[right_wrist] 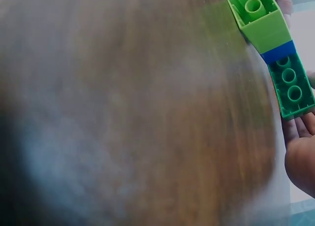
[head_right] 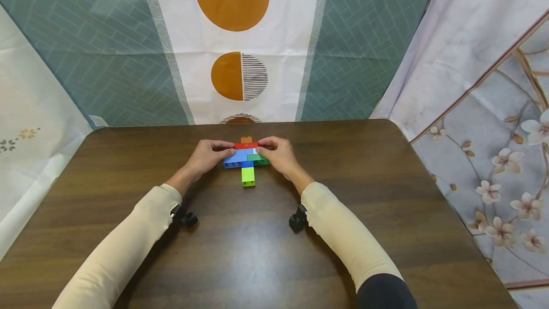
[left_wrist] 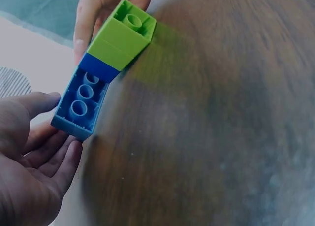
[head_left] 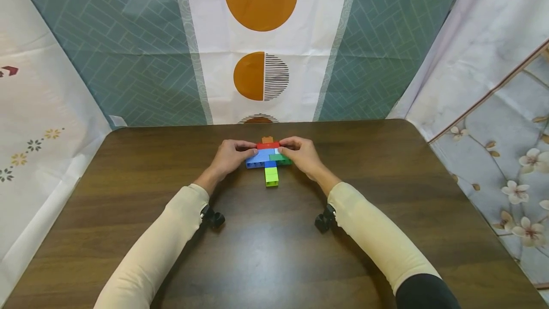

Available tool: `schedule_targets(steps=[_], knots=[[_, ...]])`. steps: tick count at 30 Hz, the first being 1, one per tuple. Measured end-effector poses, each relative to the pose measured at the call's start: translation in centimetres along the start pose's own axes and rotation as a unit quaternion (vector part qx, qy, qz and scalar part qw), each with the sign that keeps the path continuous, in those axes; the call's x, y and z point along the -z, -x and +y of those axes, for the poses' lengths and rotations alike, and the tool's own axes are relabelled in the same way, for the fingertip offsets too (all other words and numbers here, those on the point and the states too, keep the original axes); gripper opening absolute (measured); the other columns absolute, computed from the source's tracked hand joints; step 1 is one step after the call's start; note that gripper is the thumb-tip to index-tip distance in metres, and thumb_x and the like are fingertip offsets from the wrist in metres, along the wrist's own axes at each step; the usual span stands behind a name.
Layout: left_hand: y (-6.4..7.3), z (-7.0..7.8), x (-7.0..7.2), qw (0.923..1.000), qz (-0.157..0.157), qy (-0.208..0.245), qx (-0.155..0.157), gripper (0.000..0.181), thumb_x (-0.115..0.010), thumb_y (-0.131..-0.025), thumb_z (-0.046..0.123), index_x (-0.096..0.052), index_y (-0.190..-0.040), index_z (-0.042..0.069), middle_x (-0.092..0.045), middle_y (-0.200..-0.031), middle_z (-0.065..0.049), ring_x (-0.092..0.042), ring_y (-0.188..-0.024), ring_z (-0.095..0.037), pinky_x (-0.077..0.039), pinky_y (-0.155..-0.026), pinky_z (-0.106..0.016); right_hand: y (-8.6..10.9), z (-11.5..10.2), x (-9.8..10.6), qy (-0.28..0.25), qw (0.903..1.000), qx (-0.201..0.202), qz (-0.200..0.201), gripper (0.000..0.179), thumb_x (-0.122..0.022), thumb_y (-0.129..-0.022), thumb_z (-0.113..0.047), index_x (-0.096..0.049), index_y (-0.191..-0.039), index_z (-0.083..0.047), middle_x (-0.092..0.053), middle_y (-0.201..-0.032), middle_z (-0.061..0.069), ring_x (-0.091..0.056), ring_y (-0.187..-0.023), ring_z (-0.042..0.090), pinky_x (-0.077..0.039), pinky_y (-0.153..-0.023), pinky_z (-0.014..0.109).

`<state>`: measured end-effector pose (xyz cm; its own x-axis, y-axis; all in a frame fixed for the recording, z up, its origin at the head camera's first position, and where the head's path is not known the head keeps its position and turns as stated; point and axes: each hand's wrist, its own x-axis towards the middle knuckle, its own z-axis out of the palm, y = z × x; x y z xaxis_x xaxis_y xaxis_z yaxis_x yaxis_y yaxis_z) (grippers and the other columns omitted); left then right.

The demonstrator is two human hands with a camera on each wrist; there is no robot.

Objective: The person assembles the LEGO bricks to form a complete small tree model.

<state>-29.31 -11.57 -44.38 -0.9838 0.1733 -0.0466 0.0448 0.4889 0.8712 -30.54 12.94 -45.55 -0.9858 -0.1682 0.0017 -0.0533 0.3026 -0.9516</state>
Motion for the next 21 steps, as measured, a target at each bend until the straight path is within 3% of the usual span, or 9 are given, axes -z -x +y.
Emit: schedule_targets(steps=[8, 18, 21], knots=[[-0.04, 0.35, -0.37, 0.9997, -0.001, -0.019, 0.013, 0.033, -0.07, -0.098, 0.032, -0.075, -0.125, 0.012, -0.068, -0.134, -0.011, -0.055, -0.123, -0.031, -0.048, -0.108, -0.05, -0.08, 0.25, 0.06, 0.014, 0.9995, -0.018, -0.02, 0.027, -0.073, -0.097, -0.017, -0.072, -0.123, -0.01, -0.071, -0.127, 0.01, -0.061, -0.116, 0.028, -0.051, -0.11, 0.042], [-0.06, 0.07, -0.26, 0.9997, 0.004, -0.02, 0.011, 0.034, -0.07, -0.099, 0.032, -0.074, -0.125, 0.011, -0.068, -0.133, -0.012, -0.055, -0.123, -0.031, -0.047, -0.11, -0.05, -0.39, 0.14, -0.23, 0.032, 0.9992, -0.014, -0.022, 0.029, -0.071, -0.098, -0.018, -0.07, -0.126, -0.011, -0.07, -0.13, 0.009, -0.061, -0.118, 0.028, -0.05, -0.111, 0.043], [-0.08, 0.32, 0.04, 0.9992, 0.012, -0.038, -0.01, 0.038, -0.07, -0.099, 0.034, -0.072, -0.127, 0.01, -0.07, -0.13, -0.012, -0.059, -0.118, -0.031, -0.051, -0.107, -0.048, -0.36, -0.25, 0.15, 0.045, 0.9989, -0.001, -0.01, 0.032, -0.069, -0.099, -0.021, -0.069, -0.13, -0.01, -0.069, -0.131, 0.009, -0.061, -0.121, 0.028, -0.05, -0.112, 0.043]])
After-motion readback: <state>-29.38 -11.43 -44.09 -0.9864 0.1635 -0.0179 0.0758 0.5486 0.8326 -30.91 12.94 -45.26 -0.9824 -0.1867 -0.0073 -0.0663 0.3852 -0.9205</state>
